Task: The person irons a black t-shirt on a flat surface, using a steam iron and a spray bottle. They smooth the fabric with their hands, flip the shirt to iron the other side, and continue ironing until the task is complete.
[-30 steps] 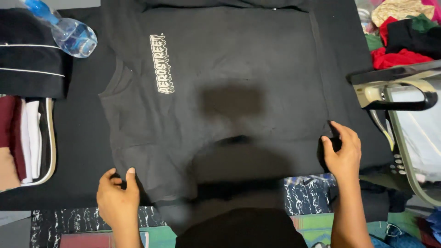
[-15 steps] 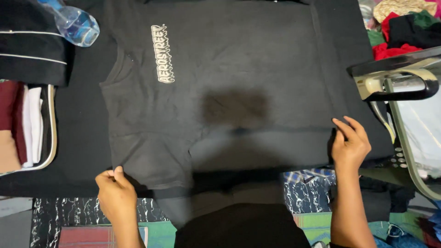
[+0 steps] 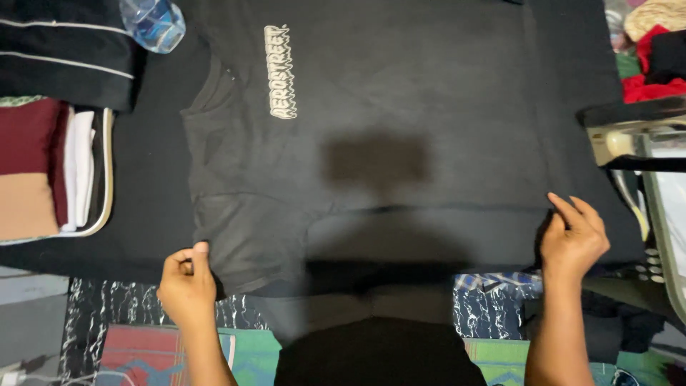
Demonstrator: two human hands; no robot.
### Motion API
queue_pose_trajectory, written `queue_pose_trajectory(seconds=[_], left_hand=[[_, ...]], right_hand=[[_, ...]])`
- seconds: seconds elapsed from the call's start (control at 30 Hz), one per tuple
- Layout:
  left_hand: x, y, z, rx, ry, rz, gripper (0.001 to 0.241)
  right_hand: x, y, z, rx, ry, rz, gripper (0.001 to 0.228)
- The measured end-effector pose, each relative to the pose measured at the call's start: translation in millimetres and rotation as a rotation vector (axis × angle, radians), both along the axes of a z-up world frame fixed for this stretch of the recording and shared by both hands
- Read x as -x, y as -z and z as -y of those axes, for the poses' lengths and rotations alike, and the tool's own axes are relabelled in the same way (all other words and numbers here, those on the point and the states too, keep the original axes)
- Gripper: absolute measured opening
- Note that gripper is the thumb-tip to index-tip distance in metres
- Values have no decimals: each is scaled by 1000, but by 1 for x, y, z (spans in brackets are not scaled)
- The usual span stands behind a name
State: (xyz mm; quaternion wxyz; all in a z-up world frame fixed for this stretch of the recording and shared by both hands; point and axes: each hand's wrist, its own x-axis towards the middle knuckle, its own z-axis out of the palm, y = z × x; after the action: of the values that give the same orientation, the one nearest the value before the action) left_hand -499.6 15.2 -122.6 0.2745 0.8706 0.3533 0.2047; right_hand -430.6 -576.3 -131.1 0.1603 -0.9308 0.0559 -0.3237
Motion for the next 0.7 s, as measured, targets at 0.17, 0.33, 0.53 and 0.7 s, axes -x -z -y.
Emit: queue_pose_trajectory(seconds=[0.17, 0.33, 0.53, 0.7], left_hand=[[7, -13, -6, 531, 85, -77, 34], [24, 27, -18, 700, 188, 73, 21], [31, 69, -12, 866, 131, 348, 16], [32, 42, 28, 541, 16, 441, 28]], right_hand=[[1, 8, 13, 16, -63, 21, 41], [3, 9, 12, 109, -55, 37, 38], [4, 12, 14, 78, -55, 35, 41], [5, 17, 25, 171, -18, -7, 44]])
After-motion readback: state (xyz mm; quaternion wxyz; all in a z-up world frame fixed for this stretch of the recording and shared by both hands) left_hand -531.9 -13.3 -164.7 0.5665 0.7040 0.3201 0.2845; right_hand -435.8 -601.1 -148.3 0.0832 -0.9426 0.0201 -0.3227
